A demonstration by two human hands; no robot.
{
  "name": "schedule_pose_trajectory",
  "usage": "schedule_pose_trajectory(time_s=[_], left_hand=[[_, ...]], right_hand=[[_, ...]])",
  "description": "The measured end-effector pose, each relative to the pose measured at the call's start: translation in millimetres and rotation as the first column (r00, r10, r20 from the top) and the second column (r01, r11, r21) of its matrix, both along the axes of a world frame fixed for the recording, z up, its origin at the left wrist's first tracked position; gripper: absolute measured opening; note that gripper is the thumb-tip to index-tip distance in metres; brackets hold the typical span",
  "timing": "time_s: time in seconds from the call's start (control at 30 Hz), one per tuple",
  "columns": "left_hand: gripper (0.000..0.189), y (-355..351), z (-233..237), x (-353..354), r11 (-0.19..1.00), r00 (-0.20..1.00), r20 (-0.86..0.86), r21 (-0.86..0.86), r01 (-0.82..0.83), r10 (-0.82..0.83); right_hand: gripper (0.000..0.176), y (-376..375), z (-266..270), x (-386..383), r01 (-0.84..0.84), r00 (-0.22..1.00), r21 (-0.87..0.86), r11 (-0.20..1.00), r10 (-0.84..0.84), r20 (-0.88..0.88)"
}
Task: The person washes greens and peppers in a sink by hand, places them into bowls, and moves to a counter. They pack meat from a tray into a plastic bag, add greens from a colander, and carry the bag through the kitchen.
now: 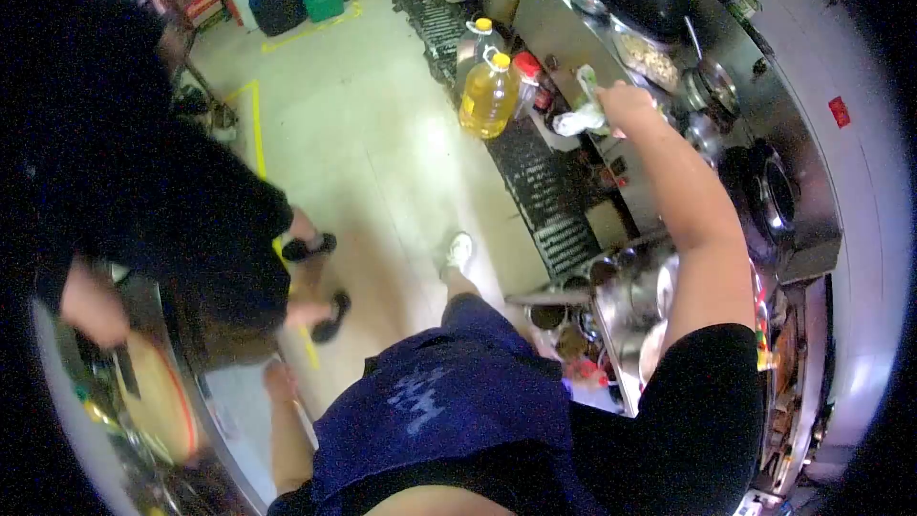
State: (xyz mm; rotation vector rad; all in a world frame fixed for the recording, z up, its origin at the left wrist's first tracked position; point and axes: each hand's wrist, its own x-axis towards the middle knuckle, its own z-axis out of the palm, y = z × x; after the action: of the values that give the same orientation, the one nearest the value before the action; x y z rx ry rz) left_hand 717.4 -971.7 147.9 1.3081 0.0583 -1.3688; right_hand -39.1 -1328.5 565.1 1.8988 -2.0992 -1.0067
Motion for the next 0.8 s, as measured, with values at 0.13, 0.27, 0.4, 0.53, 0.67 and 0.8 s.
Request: schedule_pose_trajectory(time_s=[0.13,0.27,0.4,0.53,0.67,0.8], left_hand=[[0.012,-236,75,-77,0.990,0.971,0.212,-0.062,0.124,-0.108],[0.009,-322,45,-161,0.967,0.871,0.424,0.157,0.200,-0.249],[0.011,-317,48,-219,0.841,0.835,0.215,0.339,0.422,-0.506],[0.011,-429,37,-195,0.667,0.775,0.201,0.660,0.344,-0.599],[0.015,-520,-3,-146,0.528,0.669,0.250,0.812,0.250,-0.700],[0.021,-707,-48,-78,0.411,0.070,0.406,0.885,0.219,-0.911]], right_hand=[[0.080,-121,-17,-48,0.058,0.996,0.054,0.997,-0.061,0.060],[0.071,-260,-41,-90,0.043,0.996,0.087,0.995,-0.049,0.071],[0.058,-389,-44,-88,0.077,0.996,0.147,0.986,-0.084,0.044],[0.057,-530,-72,-105,-0.025,0.998,0.112,0.993,0.019,0.057],[0.057,-671,-89,-89,-0.057,0.996,0.072,0.996,0.052,0.074],[0.079,-815,-90,-85,0.007,0.997,0.201,0.979,0.009,-0.081]])
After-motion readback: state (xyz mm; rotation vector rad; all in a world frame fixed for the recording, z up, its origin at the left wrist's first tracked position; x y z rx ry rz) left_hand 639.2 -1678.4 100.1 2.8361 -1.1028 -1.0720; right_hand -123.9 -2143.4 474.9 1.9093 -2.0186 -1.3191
